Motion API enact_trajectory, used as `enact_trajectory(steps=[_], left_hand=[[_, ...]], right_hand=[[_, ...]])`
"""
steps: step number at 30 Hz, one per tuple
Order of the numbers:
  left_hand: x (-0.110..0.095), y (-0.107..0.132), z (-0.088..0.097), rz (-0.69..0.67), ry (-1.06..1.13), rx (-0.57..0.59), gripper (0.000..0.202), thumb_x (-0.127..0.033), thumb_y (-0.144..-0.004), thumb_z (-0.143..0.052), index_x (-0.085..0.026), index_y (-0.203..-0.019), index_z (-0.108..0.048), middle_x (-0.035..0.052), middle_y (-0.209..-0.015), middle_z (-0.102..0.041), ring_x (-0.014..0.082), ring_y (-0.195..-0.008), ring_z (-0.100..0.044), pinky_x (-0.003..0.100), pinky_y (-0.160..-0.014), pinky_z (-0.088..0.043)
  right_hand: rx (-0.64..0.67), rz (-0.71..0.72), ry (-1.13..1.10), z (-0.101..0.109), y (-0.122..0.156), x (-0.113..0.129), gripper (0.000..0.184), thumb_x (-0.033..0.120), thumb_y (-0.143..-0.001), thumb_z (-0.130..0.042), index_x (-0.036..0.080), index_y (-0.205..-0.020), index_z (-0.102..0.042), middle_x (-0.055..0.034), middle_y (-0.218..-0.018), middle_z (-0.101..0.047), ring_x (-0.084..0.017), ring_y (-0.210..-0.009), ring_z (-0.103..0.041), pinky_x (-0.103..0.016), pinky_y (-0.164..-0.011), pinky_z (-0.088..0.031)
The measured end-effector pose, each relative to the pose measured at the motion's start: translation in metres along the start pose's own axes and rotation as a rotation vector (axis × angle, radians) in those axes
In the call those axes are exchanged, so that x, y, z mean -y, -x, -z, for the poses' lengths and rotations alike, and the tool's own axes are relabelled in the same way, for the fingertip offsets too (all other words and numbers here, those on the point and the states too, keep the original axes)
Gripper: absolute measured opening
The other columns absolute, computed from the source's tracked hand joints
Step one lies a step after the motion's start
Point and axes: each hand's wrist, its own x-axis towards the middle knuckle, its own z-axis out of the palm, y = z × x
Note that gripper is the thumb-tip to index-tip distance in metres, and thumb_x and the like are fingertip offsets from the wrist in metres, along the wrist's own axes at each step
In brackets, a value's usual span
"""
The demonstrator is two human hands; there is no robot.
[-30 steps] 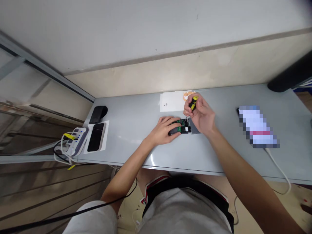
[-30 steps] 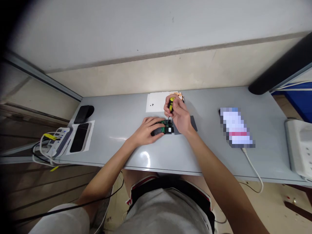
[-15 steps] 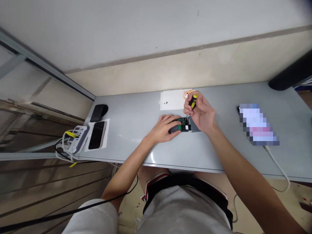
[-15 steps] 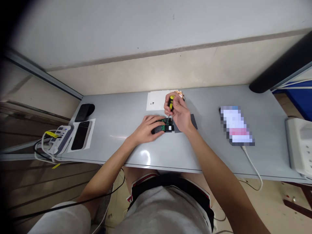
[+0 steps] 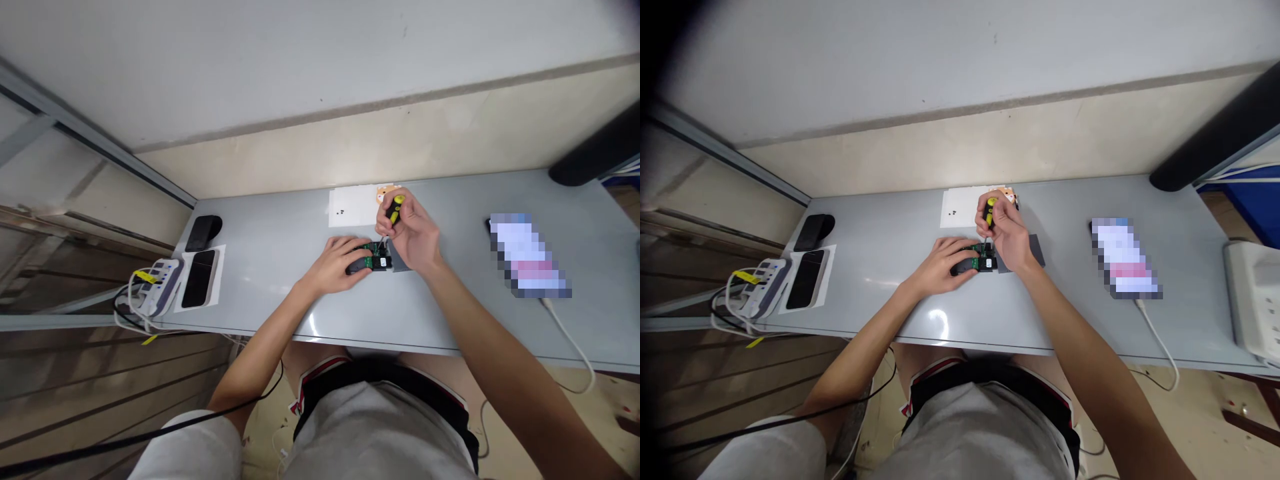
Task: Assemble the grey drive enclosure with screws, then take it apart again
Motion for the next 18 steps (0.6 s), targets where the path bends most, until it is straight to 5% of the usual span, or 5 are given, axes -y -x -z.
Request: enact_trajectory(steps=[18], left_hand=[[-0.0005, 0.0003, 0.0000, 0.001, 0.015, -0.013, 0.026, -0.041, -0.104, -0.060, -0.025, -0.121, -0.072, 0.0084, -0.142, -0.068, 0.0286, -0.128, -0.061, 0.049, -0.109, -0.043]], right_hand=[[0.003, 0.015, -0.006, -0.0026, -0.0002, 0.0019, 0.045, 0.067, -0.083, -0.076, 0.026, -0.082, -0.058, 0.0010, -0.073, -0.040, -0.014, -0.061, -0.035, -0.029, -0.053, -0.037]])
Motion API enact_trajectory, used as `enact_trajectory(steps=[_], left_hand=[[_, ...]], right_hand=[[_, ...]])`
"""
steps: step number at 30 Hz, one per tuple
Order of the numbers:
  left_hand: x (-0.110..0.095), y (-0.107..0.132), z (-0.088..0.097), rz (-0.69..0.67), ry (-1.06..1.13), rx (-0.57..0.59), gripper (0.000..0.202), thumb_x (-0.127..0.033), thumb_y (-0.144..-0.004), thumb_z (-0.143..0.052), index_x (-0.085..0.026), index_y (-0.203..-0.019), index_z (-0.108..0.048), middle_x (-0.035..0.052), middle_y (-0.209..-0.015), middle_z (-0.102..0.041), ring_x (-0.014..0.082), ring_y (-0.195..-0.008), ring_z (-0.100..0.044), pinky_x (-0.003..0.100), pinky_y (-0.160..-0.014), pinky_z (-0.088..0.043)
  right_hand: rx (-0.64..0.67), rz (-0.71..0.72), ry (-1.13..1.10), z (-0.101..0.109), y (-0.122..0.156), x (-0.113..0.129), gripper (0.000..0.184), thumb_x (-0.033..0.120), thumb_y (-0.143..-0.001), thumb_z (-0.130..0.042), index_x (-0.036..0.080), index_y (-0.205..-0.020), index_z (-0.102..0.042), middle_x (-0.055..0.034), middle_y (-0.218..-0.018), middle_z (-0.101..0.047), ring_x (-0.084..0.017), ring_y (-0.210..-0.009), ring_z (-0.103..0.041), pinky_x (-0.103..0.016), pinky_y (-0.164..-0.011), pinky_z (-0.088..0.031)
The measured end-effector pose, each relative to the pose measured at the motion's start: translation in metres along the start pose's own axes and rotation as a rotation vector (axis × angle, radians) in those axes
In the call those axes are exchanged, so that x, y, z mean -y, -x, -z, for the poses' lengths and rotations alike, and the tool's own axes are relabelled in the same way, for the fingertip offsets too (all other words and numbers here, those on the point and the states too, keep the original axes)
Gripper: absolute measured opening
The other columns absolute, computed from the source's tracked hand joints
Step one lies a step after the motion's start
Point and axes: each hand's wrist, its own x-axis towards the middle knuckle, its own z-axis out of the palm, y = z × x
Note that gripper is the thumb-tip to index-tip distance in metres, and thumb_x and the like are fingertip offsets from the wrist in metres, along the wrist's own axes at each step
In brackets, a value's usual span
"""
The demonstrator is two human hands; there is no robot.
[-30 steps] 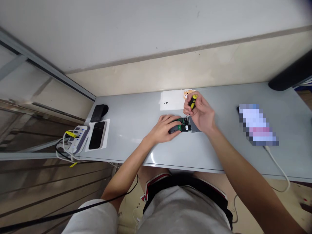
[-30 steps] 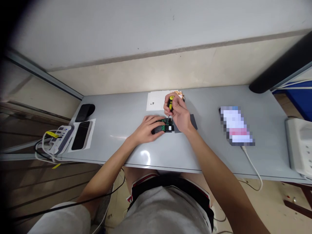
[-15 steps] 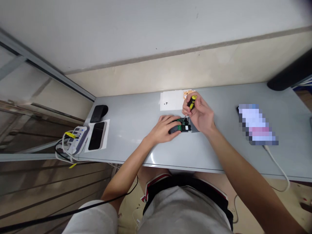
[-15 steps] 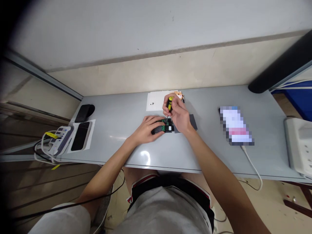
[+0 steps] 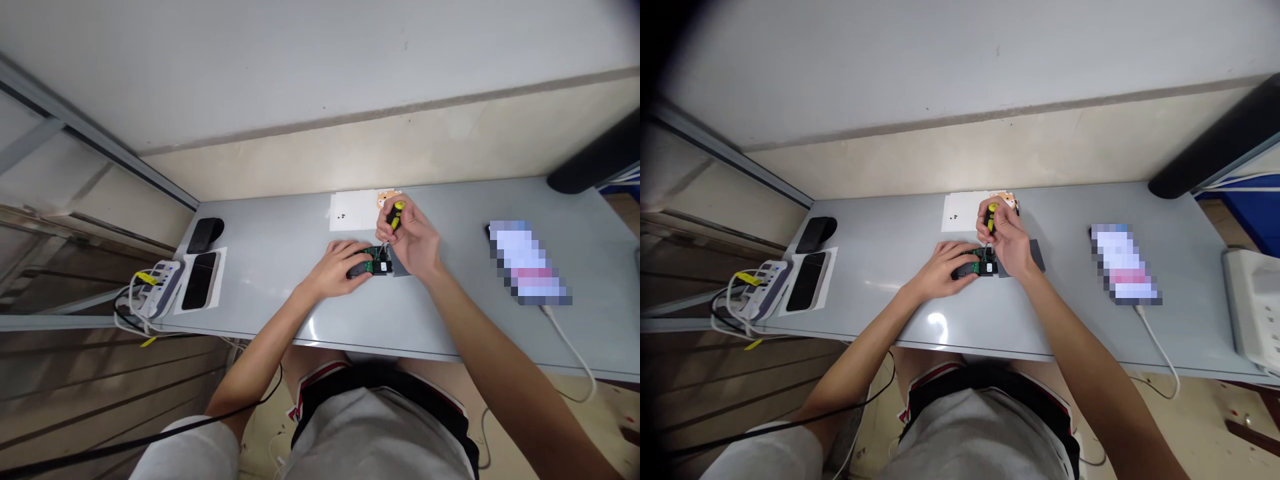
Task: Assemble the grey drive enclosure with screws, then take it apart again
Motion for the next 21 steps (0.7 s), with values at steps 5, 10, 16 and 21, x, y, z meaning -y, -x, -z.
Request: enact_trajectory(steps=[5, 10, 16, 21], left_hand=[[0.0003, 0.0002, 0.0000, -0.008, 0.002, -0.013, 0.026, -0.041, -0.104, -0.060, -0.024, -0.120, -0.072, 0.0090, -0.142, -0.068, 0.0287, -0.128, -0.061, 0.048, -0.108, -0.043], [0.0001, 0.0005, 0.0001, -0.013, 0.003, -0.013, 0.026, -0.039, -0.103, -0.061, -0.023, -0.121, -0.072, 0.0096, -0.142, -0.068, 0.0289, -0.129, -0.061, 0.048, -0.109, -0.043], [-0.0001, 0.0003, -0.0003, 0.004, 0.009, -0.008, 0.028, -0.041, -0.104, -0.060, -0.025, -0.122, -0.072, 0.0095, -0.143, -0.068, 0.0296, -0.129, -0.061, 0.050, -0.109, -0.043], [0.0004, 0.0002, -0.0001, -0.006, 0.005, -0.008, 0.028, -0.041, -0.103, -0.060, -0.024, -0.122, -0.072, 0.0094, -0.143, -0.067, 0.0291, -0.128, -0.061, 0.049, -0.109, -0.043]], right_hand=[[-0.008, 0.013, 0.006, -0.0002, 0.0000, -0.0001, 0.046, 0.069, -0.083, -0.074, 0.026, -0.083, -0.057, 0.0016, -0.069, -0.040, -0.015, -0.059, -0.034, -0.030, -0.055, -0.037], [0.013, -0.001, -0.004, 0.0010, -0.0004, 0.0012, 0.042, 0.066, -0.082, -0.075, 0.026, -0.083, -0.059, 0.0016, -0.067, -0.042, -0.015, -0.059, -0.033, -0.030, -0.056, -0.034], [-0.005, 0.017, 0.011, 0.0009, -0.0007, 0.0020, 0.046, 0.068, -0.081, -0.076, 0.026, -0.082, -0.057, 0.0022, -0.067, -0.041, -0.014, -0.059, -0.034, -0.030, -0.056, -0.035], [0.038, -0.018, 0.017, -0.0004, 0.0005, 0.0006, 0.047, 0.069, -0.082, -0.075, 0.026, -0.084, -0.057, 0.0026, -0.066, -0.043, -0.014, -0.057, -0.034, -0.031, -0.055, -0.036]])
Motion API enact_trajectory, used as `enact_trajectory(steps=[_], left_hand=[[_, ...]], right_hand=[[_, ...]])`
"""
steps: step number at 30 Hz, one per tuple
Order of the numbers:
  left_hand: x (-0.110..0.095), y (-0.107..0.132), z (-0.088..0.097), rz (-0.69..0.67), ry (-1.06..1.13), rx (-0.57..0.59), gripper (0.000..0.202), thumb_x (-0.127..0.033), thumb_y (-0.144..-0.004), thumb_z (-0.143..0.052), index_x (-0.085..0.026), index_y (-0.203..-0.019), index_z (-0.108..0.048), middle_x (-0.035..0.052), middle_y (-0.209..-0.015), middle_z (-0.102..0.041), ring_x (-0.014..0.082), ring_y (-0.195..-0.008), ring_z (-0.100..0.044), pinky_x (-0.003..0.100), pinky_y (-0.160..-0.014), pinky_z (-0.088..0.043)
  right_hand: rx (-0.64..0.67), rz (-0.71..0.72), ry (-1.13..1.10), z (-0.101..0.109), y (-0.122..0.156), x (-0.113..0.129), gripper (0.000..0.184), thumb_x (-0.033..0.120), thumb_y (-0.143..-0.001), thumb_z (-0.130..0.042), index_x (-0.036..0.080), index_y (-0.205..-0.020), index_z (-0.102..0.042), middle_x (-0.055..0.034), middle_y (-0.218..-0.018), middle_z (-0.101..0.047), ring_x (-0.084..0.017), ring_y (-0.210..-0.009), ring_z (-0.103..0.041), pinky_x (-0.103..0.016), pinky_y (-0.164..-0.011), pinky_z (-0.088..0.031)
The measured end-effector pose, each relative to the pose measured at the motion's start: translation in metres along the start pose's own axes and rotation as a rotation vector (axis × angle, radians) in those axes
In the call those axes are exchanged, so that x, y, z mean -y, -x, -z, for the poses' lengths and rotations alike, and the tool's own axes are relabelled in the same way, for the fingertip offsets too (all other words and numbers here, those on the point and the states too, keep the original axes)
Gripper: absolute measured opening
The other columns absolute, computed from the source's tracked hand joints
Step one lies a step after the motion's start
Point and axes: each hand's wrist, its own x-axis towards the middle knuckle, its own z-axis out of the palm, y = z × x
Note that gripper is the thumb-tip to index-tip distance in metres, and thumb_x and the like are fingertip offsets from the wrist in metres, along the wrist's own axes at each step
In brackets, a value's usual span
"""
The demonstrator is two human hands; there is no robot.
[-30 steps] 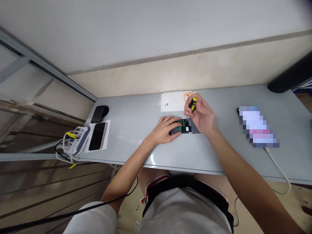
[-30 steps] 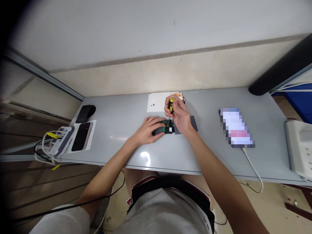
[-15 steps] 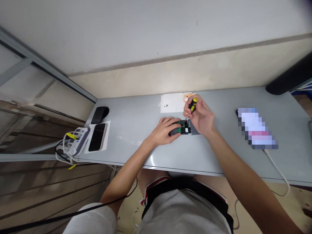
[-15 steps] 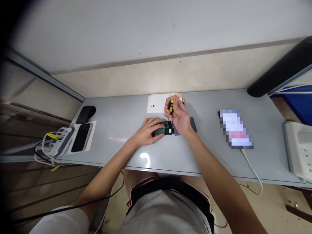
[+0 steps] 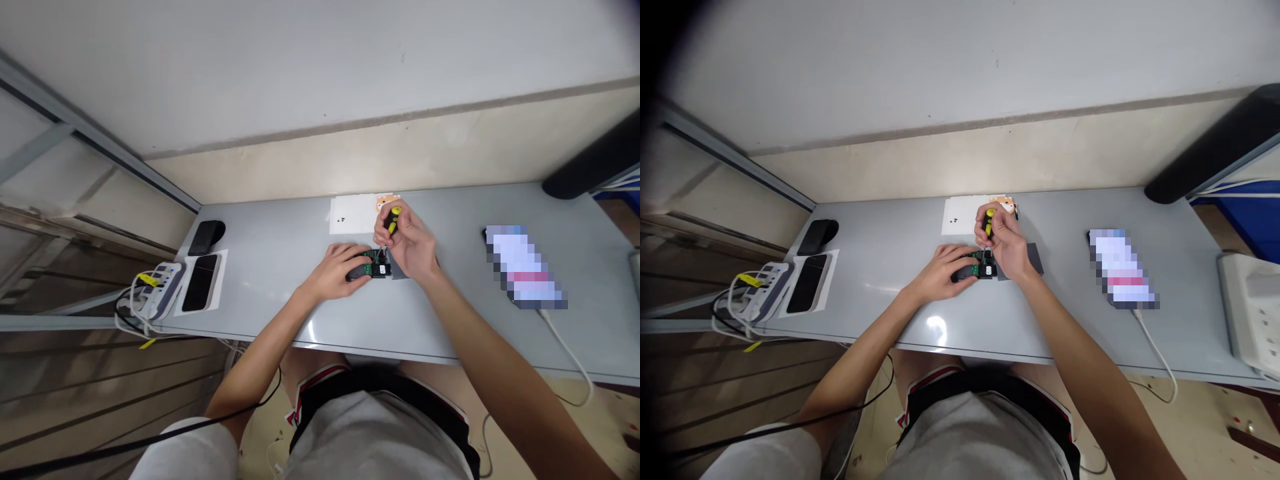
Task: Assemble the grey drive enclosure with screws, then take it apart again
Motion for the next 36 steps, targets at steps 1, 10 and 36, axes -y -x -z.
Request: enact_trajectory(steps=[1, 10, 36], left_hand=[[0.0000, 0.0001, 0.0001, -0.001, -0.002, -0.001, 0.027, -0.041, -0.103, -0.060, -0.024, -0.122, -0.072, 0.0092, -0.143, -0.068, 0.0288, -0.128, -0.061, 0.049, -0.109, -0.043], [0.0001, 0.0002, -0.0001, -0.008, -0.009, -0.010, 0.028, -0.042, -0.104, -0.059, -0.024, -0.122, -0.072, 0.0089, -0.143, -0.068, 0.0282, -0.129, -0.061, 0.048, -0.110, -0.044], [0.0016, 0.0006, -0.0014, -0.029, 0.011, -0.038, 0.025, -0.040, -0.104, -0.061, -0.024, -0.120, -0.071, 0.0087, -0.141, -0.069, 0.0283, -0.129, -0.061, 0.046, -0.108, -0.044]], right_hand=[[0.000, 0.002, -0.001, 0.0003, 0.0000, -0.0001, 0.046, 0.069, -0.083, -0.075, 0.026, -0.084, -0.057, 0.0027, -0.065, -0.043, -0.014, -0.057, -0.034, -0.031, -0.055, -0.035], [-0.024, 0.036, -0.067, -0.0004, -0.0001, -0.0035, 0.040, 0.062, -0.082, -0.079, 0.025, -0.083, -0.063, 0.0013, -0.070, -0.045, -0.014, -0.061, -0.037, -0.030, -0.057, -0.031], [0.010, 0.034, -0.020, 0.0005, 0.0000, -0.0040, 0.045, 0.068, -0.084, -0.074, 0.025, -0.085, -0.059, 0.0025, -0.063, -0.043, -0.014, -0.057, -0.034, -0.030, -0.056, -0.029]])
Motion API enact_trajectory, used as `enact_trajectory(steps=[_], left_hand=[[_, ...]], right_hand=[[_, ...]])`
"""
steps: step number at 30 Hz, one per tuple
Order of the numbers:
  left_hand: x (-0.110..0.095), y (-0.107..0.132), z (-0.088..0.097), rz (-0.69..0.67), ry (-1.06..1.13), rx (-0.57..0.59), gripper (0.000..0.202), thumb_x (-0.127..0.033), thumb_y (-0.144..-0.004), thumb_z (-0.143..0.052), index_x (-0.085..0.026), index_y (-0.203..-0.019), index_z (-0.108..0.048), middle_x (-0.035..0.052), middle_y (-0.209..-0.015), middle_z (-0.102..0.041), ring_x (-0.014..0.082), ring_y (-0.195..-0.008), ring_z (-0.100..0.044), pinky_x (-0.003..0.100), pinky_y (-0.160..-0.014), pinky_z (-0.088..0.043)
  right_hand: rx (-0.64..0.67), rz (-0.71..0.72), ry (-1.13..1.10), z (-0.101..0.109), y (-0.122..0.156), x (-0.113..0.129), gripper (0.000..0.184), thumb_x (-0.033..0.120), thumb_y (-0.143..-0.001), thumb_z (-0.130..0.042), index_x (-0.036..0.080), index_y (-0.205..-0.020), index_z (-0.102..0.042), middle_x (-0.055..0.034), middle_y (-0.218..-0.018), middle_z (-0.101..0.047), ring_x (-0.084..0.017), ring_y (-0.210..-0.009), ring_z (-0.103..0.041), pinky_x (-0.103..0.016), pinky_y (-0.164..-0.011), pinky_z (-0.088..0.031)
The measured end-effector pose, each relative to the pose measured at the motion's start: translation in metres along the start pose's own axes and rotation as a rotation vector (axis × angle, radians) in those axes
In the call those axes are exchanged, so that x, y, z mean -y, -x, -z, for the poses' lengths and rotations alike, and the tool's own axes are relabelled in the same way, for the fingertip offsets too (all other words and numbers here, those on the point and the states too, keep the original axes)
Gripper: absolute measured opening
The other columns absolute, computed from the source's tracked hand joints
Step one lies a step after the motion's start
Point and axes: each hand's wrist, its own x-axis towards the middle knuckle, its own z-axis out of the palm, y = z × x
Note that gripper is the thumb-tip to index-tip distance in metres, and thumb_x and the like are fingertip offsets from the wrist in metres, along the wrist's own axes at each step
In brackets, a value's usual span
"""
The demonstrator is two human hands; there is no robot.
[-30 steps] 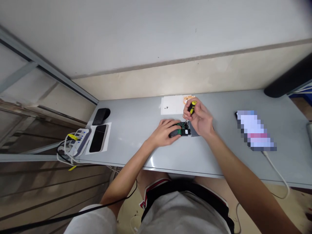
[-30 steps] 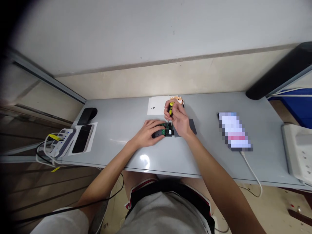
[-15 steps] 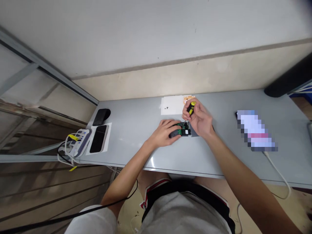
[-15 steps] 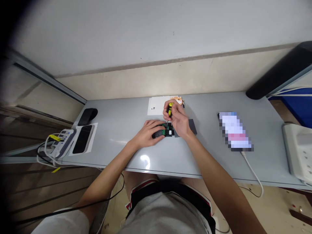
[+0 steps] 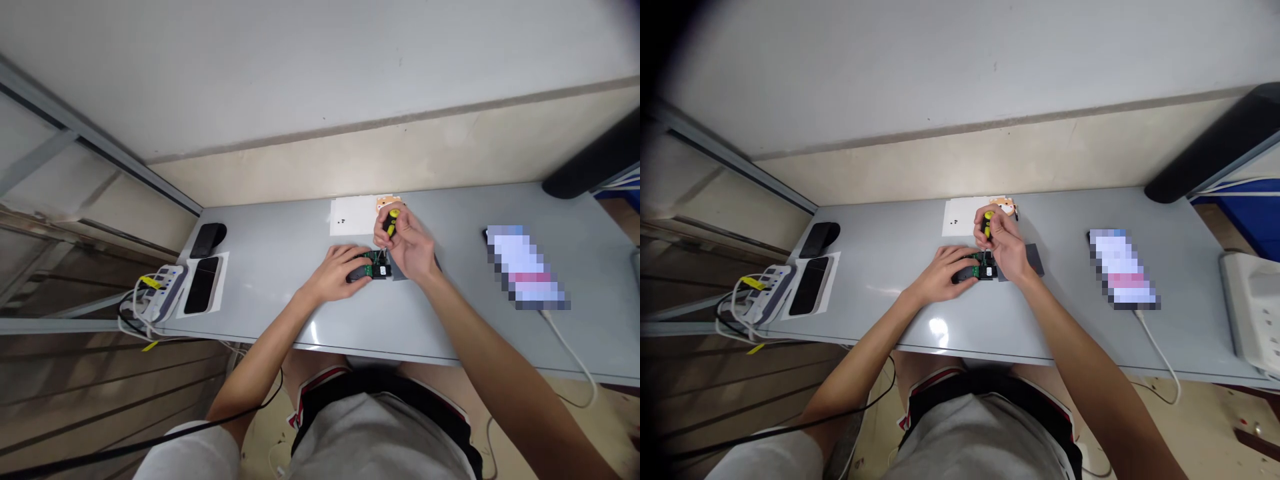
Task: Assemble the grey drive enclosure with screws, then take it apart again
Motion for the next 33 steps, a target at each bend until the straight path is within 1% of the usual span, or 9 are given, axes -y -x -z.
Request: enact_trajectory(steps=[5, 8, 14, 20, 24, 27, 30, 33], left_hand=[[0.001, 0.001, -0.001, -0.015, 0.000, -0.009, 0.026, -0.040, -0.104, -0.061, -0.023, -0.122, -0.071, 0.0094, -0.141, -0.069, 0.0283, -0.128, -0.061, 0.047, -0.107, -0.044], [0.001, 0.001, -0.002, -0.017, -0.008, -0.013, 0.026, -0.040, -0.104, -0.061, -0.023, -0.121, -0.071, 0.0091, -0.140, -0.069, 0.0279, -0.128, -0.061, 0.047, -0.108, -0.044], [-0.001, 0.000, 0.000, 0.013, -0.015, 0.017, 0.027, -0.041, -0.104, -0.061, -0.025, -0.123, -0.071, 0.0087, -0.141, -0.069, 0.0285, -0.129, -0.061, 0.047, -0.108, -0.044], [0.000, 0.000, 0.000, -0.017, 0.002, -0.012, 0.026, -0.040, -0.104, -0.060, -0.022, -0.120, -0.070, 0.0095, -0.141, -0.069, 0.0286, -0.128, -0.062, 0.048, -0.107, -0.045], [-0.001, 0.000, 0.001, 0.022, 0.032, -0.008, 0.030, -0.044, -0.104, -0.060, -0.023, -0.124, -0.066, 0.0103, -0.142, -0.067, 0.0294, -0.131, -0.060, 0.050, -0.111, -0.046], [-0.001, 0.001, 0.001, 0.050, 0.039, -0.065, 0.029, -0.044, -0.103, -0.060, -0.023, -0.123, -0.067, 0.0111, -0.141, -0.066, 0.0303, -0.132, -0.057, 0.053, -0.113, -0.045], [0.001, 0.003, 0.001, 0.051, 0.042, -0.158, 0.019, -0.037, -0.103, -0.059, -0.023, -0.108, -0.071, 0.0112, -0.135, -0.068, 0.0295, -0.129, -0.056, 0.054, -0.113, -0.045], [0.004, 0.004, 0.001, 0.035, 0.063, -0.222, 0.019, -0.031, -0.105, -0.057, -0.022, -0.097, -0.072, 0.0113, -0.126, -0.070, 0.0279, -0.122, -0.057, 0.053, -0.109, -0.046]], right_hand=[[-0.009, 0.023, -0.043, 0.000, 0.000, -0.001, 0.042, 0.063, -0.084, -0.077, 0.024, -0.084, -0.062, 0.0024, -0.064, -0.045, -0.012, -0.057, -0.035, -0.030, -0.058, -0.028], [-0.004, 0.012, -0.063, 0.000, 0.000, -0.001, 0.041, 0.063, -0.084, -0.077, 0.024, -0.084, -0.062, 0.0023, -0.063, -0.046, -0.013, -0.058, -0.036, -0.029, -0.058, -0.029], [-0.010, 0.018, -0.047, 0.001, 0.000, -0.001, 0.040, 0.061, -0.085, -0.076, 0.023, -0.084, -0.062, 0.0025, -0.063, -0.046, -0.012, -0.057, -0.034, -0.029, -0.058, -0.027], [-0.013, 0.013, -0.063, -0.001, 0.000, -0.002, 0.041, 0.062, -0.084, -0.077, 0.024, -0.083, -0.061, 0.0020, -0.063, -0.044, -0.014, -0.059, -0.035, -0.030, -0.058, -0.030], [-0.035, 0.012, -0.110, 0.000, 0.001, 0.003, 0.040, 0.061, -0.084, -0.076, 0.025, -0.083, -0.059, 0.0022, -0.065, -0.042, -0.014, -0.058, -0.033, -0.030, -0.058, -0.031], [-0.050, -0.010, -0.149, -0.003, 0.001, 0.005, 0.039, 0.062, -0.084, -0.075, 0.026, -0.084, -0.057, 0.0024, -0.066, -0.041, -0.015, -0.059, -0.032, -0.031, -0.058, -0.035], [-0.053, -0.036, -0.176, -0.007, 0.002, 0.003, 0.040, 0.063, -0.084, -0.074, 0.027, -0.084, -0.056, 0.0025, -0.067, -0.040, -0.015, -0.059, -0.033, -0.032, -0.058, -0.038], [-0.049, -0.028, -0.201, -0.010, 0.002, 0.000, 0.039, 0.062, -0.084, -0.075, 0.027, -0.085, -0.056, 0.0019, -0.069, -0.041, -0.016, -0.060, -0.037, -0.033, -0.059, -0.041]])
